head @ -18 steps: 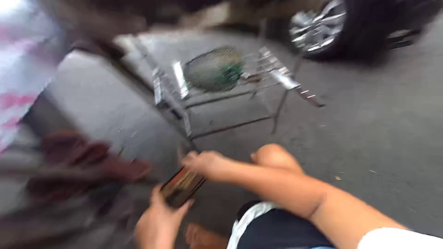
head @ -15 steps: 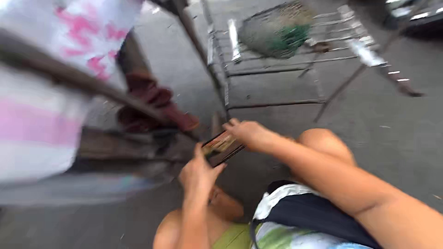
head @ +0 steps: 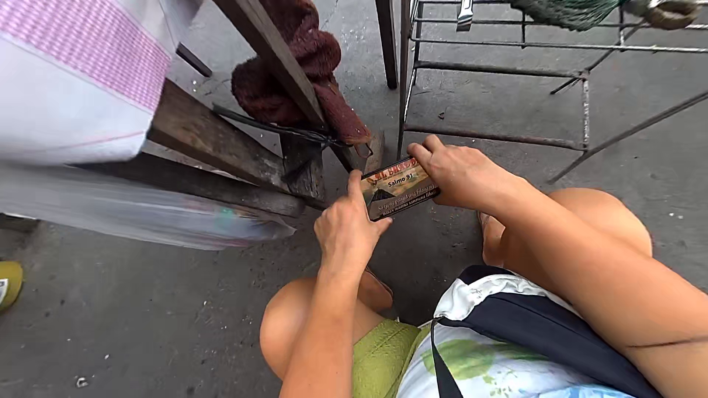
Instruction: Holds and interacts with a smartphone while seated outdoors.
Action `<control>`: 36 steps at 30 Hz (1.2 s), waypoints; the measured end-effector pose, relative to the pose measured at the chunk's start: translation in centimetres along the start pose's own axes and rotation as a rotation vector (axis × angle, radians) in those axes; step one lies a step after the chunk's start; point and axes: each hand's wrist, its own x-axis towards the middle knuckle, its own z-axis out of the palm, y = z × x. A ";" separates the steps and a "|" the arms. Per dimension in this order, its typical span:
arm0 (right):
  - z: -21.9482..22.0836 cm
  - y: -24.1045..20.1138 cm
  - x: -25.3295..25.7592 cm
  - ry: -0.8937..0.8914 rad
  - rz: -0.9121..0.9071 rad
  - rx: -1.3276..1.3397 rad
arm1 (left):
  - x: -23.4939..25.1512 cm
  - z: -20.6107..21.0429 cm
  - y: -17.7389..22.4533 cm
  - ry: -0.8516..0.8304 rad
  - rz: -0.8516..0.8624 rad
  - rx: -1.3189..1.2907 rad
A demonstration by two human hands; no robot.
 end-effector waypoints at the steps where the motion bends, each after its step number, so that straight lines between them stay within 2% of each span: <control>1: -0.1 0.0 -0.1 0.004 0.000 -0.005 | 0.0 0.0 0.0 0.020 0.012 -0.003; 6: -0.3 -0.1 -0.2 -0.005 0.022 -0.019 | -0.2 0.2 0.0 0.061 0.043 -0.004; 25: -0.3 -0.1 -0.2 -0.013 0.013 -0.023 | 0.0 0.2 0.1 0.041 0.035 0.007; 36: -0.4 -0.2 -0.2 0.076 -0.025 -0.011 | 0.0 0.2 -0.2 0.109 0.038 -0.027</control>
